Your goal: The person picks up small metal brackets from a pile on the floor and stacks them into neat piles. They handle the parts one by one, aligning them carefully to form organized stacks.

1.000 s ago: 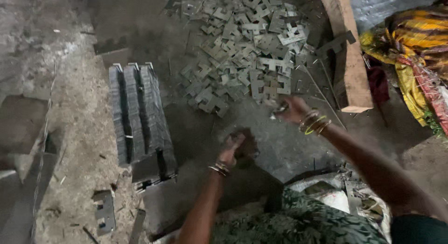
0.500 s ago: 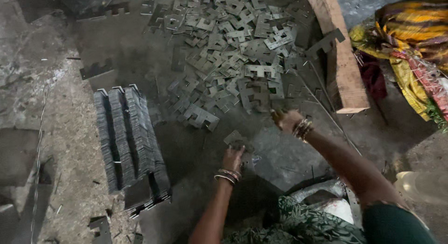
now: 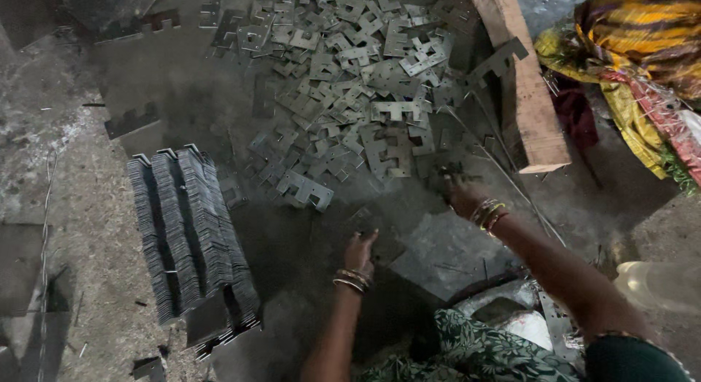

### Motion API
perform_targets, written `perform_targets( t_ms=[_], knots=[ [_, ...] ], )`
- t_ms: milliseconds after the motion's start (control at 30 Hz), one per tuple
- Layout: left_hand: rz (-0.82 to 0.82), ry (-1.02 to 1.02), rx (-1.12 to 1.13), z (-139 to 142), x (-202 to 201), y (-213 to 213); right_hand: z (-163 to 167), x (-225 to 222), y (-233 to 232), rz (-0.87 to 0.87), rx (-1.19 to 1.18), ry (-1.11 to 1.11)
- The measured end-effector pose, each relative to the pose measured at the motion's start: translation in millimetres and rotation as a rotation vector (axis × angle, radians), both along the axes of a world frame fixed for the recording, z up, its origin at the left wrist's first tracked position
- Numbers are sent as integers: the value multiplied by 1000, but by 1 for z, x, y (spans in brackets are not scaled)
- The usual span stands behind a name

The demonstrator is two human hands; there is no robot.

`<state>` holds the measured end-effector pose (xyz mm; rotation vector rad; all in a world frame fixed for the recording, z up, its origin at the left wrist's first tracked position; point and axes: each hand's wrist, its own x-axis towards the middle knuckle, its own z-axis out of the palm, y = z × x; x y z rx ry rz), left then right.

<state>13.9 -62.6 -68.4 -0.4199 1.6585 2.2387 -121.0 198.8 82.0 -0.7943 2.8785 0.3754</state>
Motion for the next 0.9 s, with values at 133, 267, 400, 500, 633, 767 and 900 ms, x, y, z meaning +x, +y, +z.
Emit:
perform_targets(
  t_ms=[133, 267, 400, 500, 633, 767, 900],
  knots=[
    [-114, 152, -454, 2, 0, 8, 12, 4, -10, -250, -35, -60],
    [82, -233, 32, 20, -11, 2, 36, 4, -26, -420, -735, -531],
    [43, -193, 51, 28, -13, 1, 35, -22, -30, -396, -514, -276],
    [81, -85, -8, 21, -10, 4, 21, -48, -22, -178, -179, -79],
    [113, -185, -153, 3, -7, 3, 14, -61, -13, -142, -82, -151],
    [120, -126, -90, -11, -9, -4, 15, -28, -12, -334, -238, -425],
    [-21, 234, -340, -15, -26, -9, 25, 18, -26, 39, -444, -169]
  ],
)
